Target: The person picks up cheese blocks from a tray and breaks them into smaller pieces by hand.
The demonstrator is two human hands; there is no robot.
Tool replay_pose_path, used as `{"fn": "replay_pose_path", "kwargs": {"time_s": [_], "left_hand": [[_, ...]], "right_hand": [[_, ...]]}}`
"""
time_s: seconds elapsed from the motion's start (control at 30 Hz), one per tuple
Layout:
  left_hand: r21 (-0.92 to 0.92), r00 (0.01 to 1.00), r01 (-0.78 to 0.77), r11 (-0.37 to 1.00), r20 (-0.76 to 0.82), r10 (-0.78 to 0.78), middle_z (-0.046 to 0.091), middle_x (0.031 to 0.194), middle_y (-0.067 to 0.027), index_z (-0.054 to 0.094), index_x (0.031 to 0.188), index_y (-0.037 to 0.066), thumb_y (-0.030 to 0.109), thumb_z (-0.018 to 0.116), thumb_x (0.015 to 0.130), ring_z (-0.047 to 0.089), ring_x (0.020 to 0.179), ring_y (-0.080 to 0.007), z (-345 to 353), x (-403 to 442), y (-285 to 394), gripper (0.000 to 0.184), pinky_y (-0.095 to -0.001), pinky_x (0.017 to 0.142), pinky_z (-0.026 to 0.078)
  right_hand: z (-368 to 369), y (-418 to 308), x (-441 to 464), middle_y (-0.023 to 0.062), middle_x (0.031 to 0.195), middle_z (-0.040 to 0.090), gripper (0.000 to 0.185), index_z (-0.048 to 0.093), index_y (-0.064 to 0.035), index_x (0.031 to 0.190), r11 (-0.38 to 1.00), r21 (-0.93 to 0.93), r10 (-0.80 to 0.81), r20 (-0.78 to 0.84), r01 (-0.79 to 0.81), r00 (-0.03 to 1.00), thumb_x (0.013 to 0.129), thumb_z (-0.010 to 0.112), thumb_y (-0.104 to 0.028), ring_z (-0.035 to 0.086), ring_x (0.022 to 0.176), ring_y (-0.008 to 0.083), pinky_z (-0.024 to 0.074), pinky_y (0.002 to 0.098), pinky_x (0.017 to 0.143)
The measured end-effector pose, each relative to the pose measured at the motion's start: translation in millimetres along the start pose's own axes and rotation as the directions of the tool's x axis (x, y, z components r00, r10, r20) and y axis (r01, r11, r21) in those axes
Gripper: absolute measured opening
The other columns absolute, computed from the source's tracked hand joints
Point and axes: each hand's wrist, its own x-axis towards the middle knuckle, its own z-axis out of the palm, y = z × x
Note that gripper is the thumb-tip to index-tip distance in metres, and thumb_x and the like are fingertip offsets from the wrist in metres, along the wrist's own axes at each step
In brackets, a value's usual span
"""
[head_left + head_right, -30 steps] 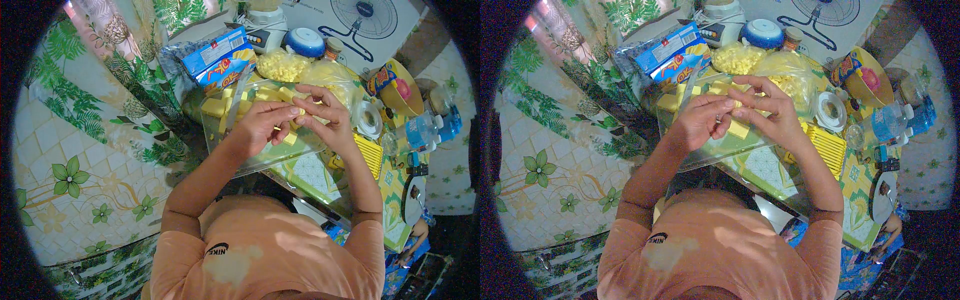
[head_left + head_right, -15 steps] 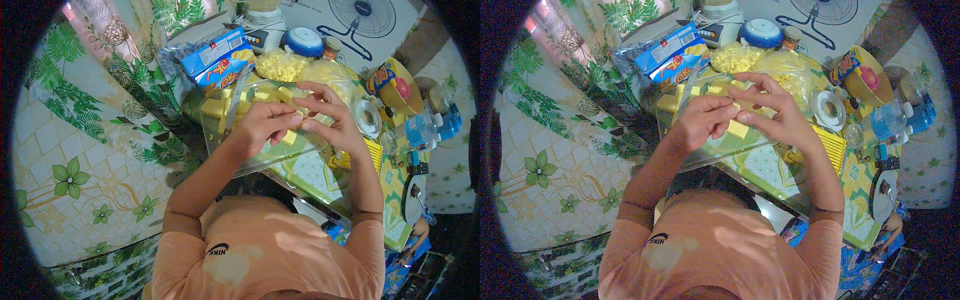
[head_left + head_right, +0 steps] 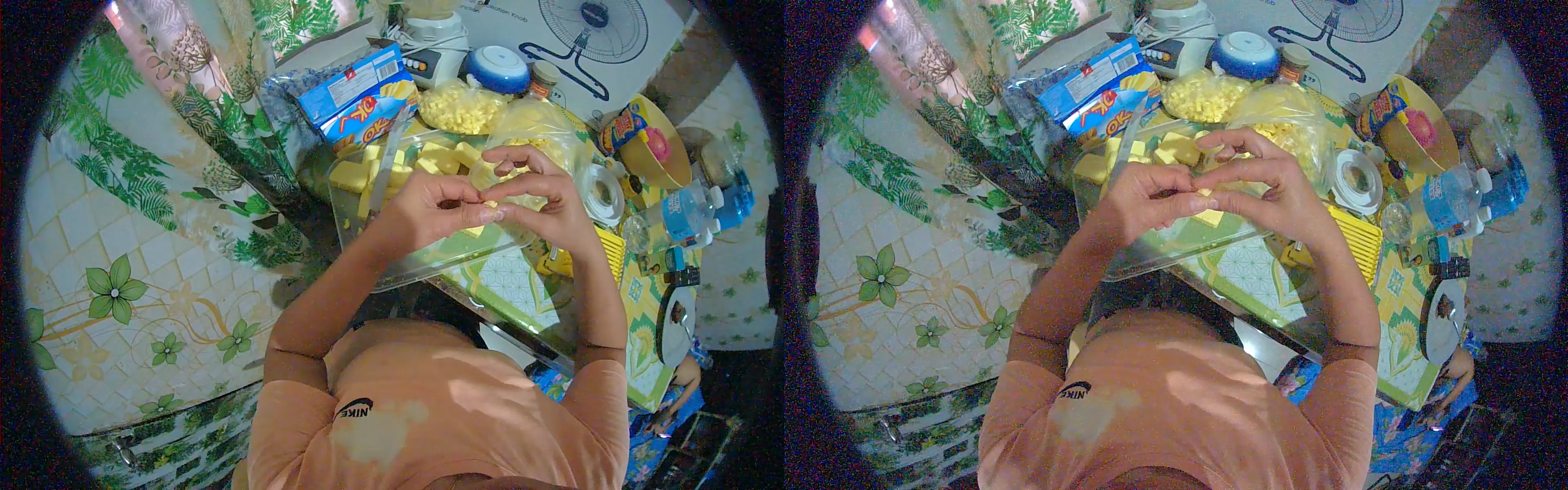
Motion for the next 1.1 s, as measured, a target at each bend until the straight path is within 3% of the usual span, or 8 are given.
{"fn": "replay_pose_path", "kwargs": {"time_s": [0.13, 0.2, 0.3, 0.4, 0.5, 0.73, 1.03, 1.1], "left_hand": [[-0.074, 0.999, -0.048, 0.996, 0.001, 0.049, 0.058, 0.076, -0.0012, 0.066, 0.092, 0.001, 0.026, 0.072, 0.079, 0.049, 0.065, -0.0058, 0, 0, -1, 0.029, -0.0225, 0.055, 0.040], [0.208, 0.987, -0.108, 0.972, -0.098, 0.131, 0.059, 0.088, -0.0059, 0.063, 0.100, 0.002, 0.026, 0.072, 0.077, 0.055, 0.071, -0.0115, 0, -3, -7, 0.035, -0.0255, 0.059, 0.043], [0.523, 0.946, -0.118, 0.844, -0.198, 0.255, 0.057, 0.098, -0.0101, 0.059, 0.111, 0.002, 0.024, 0.070, 0.077, 0.055, 0.077, -0.0185, -3, -12, -19, 0.042, -0.0283, 0.063, 0.046], [0.651, 0.912, -0.042, 0.758, -0.285, 0.295, 0.056, 0.101, -0.0130, 0.058, 0.113, 0.002, 0.022, 0.069, 0.077, 0.057, 0.080, -0.0260, -10, -25, -36, 0.043, -0.0313, 0.068, 0.047], [0.774, 0.871, 0.062, 0.630, -0.350, 0.344, 0.057, 0.102, -0.0148, 0.059, 0.110, 0.003, 0.021, 0.070, 0.074, 0.058, 0.086, -0.0305, -25, -37, -48, 0.041, -0.0352, 0.076, 0.047], [0.877, 0.808, 0.176, 0.448, -0.388, 0.443, 0.056, 0.103, -0.0110, 0.062, 0.105, 0.008, 0.018, 0.067, 0.072, 0.049, 0.101, -0.0320, -51, -63, -51, 0.035, -0.0422, 0.086, 0.041], [0.793, 0.824, 0.145, 0.591, -0.428, 0.371, 0.056, 0.104, -0.0123, 0.063, 0.105, 0.008, 0.020, 0.067, 0.071, 0.049, 0.102, -0.0310, -55, -80, -66, 0.036, -0.0418, 0.092, 0.037], [0.802, 0.832, 0.142, 0.580, -0.414, 0.369, 0.055, 0.105, -0.0116, 0.062, 0.105, 0.009, 0.019, 0.066, 0.073, 0.046, 0.104, -0.0317, -53, -80, -70, 0.034, -0.0420, 0.092, 0.037]], "right_hand": [[0, 1, 1, 0.0071, 0.112, 0.059, 0.021, 0.071, -0.0099, 0.093, 0.999, -0.043, -0.003, -0.029, 0.002, 1.000, 0.073, 0.072, -0.011, 0.055, 0.099, 0.0200, 0.0462, 0.0319, 0.082], [-7, -1, 0, 0.0060, 0.106, 0.062, 0.021, 0.070, -0.0093, 0.095, 0.995, -0.088, 0.050, -0.064, -0.055, 0.997, 0.074, 0.071, -0.010, 0.058, 0.092, 0.0183, 0.0476, 0.0304, 0.077], [-19, 5, -1, 0.0085, 0.098, 0.064, 0.022, 0.068, -0.0078, 0.098, 0.895, -0.130, 0.414, -0.119, -0.427, 0.903, 0.076, 0.066, -0.007, 0.061, 0.083, 0.0183, 0.0490, 0.0295, 0.072], [-29, 30, -5, 0.0124, 0.097, 0.065, 0.025, 0.066, -0.0066, 0.102, 0.868, -0.337, 0.329, -0.163, -0.366, 0.930, 0.077, 0.061, -0.003, 0.062, 0.079, 0.0219, 0.0499, 0.0302, 0.071], [-26, 41, -6, 0.0140, 0.099, 0.064, 0.029, 0.066, -0.0069, 0.103, 0.844, -0.348, 0.353, -0.211, -0.407, 0.912, 0.077, 0.056, 0.001, 0.063, 0.083, 0.0250, 0.0503, 0.0313, 0.073], [-9, 28, -1, 0.0135, 0.104, 0.062, 0.030, 0.064, -0.0070, 0.103, 0.886, -0.327, 0.287, -0.171, -0.329, 0.943, 0.077, 0.051, 0.002, 0.061, 0.093, 0.0283, 0.0490, 0.0341, 0.080], [88, 30, 5, 0.0101, 0.094, 0.061, 0.023, 0.064, -0.0065, 0.096, 0.875, -0.464, -0.024, 0.247, 0.140, 0.969, 0.074, 0.060, -0.008, 0.057, 0.090, 0.0279, 0.0468, 0.0388, 0.078], [104, 41, 7, 0.0077, 0.095, 0.059, 0.023, 0.064, -0.0061, 0.095, 0.834, -0.510, -0.112, 0.217, 0.210, 0.970, 0.072, 0.061, -0.010, 0.055, 0.088, 0.0265, 0.0461, 0.0366, 0.076]]}}
